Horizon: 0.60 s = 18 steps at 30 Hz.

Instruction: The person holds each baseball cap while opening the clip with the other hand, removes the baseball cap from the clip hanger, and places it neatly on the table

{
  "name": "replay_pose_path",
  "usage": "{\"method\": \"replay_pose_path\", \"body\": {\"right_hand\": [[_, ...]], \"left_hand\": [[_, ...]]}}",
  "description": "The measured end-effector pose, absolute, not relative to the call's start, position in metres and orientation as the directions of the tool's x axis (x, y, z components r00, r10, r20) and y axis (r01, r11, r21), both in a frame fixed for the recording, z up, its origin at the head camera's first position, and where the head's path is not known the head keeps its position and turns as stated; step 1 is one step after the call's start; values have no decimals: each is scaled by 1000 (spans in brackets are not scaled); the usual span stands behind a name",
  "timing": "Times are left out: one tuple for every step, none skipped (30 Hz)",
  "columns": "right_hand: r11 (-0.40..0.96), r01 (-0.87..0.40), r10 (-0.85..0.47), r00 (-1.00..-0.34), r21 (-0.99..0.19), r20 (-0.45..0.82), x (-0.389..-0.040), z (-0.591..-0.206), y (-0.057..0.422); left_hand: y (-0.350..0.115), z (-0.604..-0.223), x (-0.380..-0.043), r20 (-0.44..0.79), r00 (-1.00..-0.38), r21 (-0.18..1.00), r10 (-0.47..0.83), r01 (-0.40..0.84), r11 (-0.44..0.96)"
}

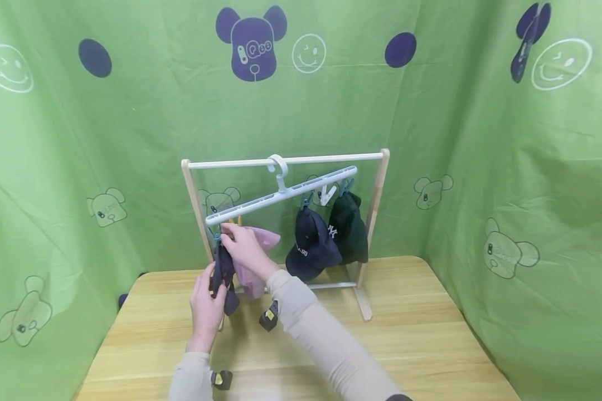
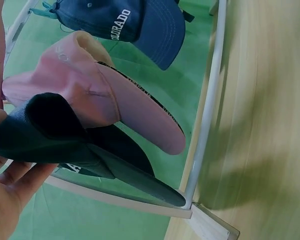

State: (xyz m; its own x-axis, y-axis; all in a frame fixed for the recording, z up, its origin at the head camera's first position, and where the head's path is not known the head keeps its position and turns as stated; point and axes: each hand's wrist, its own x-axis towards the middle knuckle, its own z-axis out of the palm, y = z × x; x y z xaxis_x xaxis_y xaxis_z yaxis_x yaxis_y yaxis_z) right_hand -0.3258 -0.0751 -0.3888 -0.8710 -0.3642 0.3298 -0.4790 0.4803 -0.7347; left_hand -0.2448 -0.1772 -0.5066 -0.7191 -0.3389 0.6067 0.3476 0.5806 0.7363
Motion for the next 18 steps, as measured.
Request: {"method": "replay_pose_path", "body": {"right_hand": [[492, -476, -363, -873, -729, 326, -326, -388, -75], [500, -474, -363, -875, -725, 322, -326, -387, -76], [504, -470, -362, -877, -725, 317, -326, -386, -76], [512, -467, -361, -879, -721, 312, -327, -386, -77], [515, -461, -358, -882, -723, 307, -327, -386, -77], [521, -456, -356, -884, -721, 302, -328, -386, -78], [522, -449, -355, -887, -725, 294, -328, -386, -79], [524, -443, -355, -890, -728, 286, -328, -385, -79], [525, -436, -353, -893, -731, 279, -329, -385, -80], [527, -427, -351, -897, -735, 270, -330, -385, -81], [524, -416, -349, -901, -744, 258, -330, -385, -81], [523, -409, -349, -903, -748, 250, -330, -385, -81], [520, -400, -349, -906, -754, 241, -331, -384, -82], [522, -396, -350, -907, -756, 233, -331, -384, -82], [517, -389, -352, -909, -763, 225, -332, -384, -82], [506, -377, -357, -910, -776, 209, -332, -383, -82], [492, -363, -363, -912, -791, 193, -332, -382, -82], [478, -351, -370, -912, -805, 178, -332, -381, -82]], "left_hand": [[-177, -507, -244, 609, -717, 735, -338, 350, 580], [-177, -507, -244, 614, -714, 732, -338, 353, 583], [-177, -508, -243, 620, -709, 727, -337, 357, 586], [-177, -508, -243, 627, -702, 722, -336, 362, 590], [-176, -509, -243, 635, -696, 715, -335, 365, 596], [-176, -510, -243, 643, -689, 708, -334, 369, 602], [-176, -510, -243, 651, -683, 700, -332, 372, 609], [-176, -511, -243, 658, -677, 694, -330, 374, 615], [-176, -510, -243, 663, -673, 689, -328, 378, 618], [-176, -510, -242, 668, -669, 685, -326, 381, 621], [-176, -510, -242, 672, -666, 681, -324, 383, 624], [-175, -509, -241, 675, -663, 678, -323, 385, 626], [-175, -509, -240, 677, -662, 676, -323, 386, 627], [-175, -508, -240, 677, -661, 676, -323, 386, 628], [-174, -507, -239, 678, -660, 676, -325, 386, 628], [-174, -507, -239, 679, -658, 675, -326, 384, 630], [-174, -506, -239, 678, -657, 676, -330, 381, 630], [-174, -506, -239, 677, -657, 677, -333, 378, 631]]}}
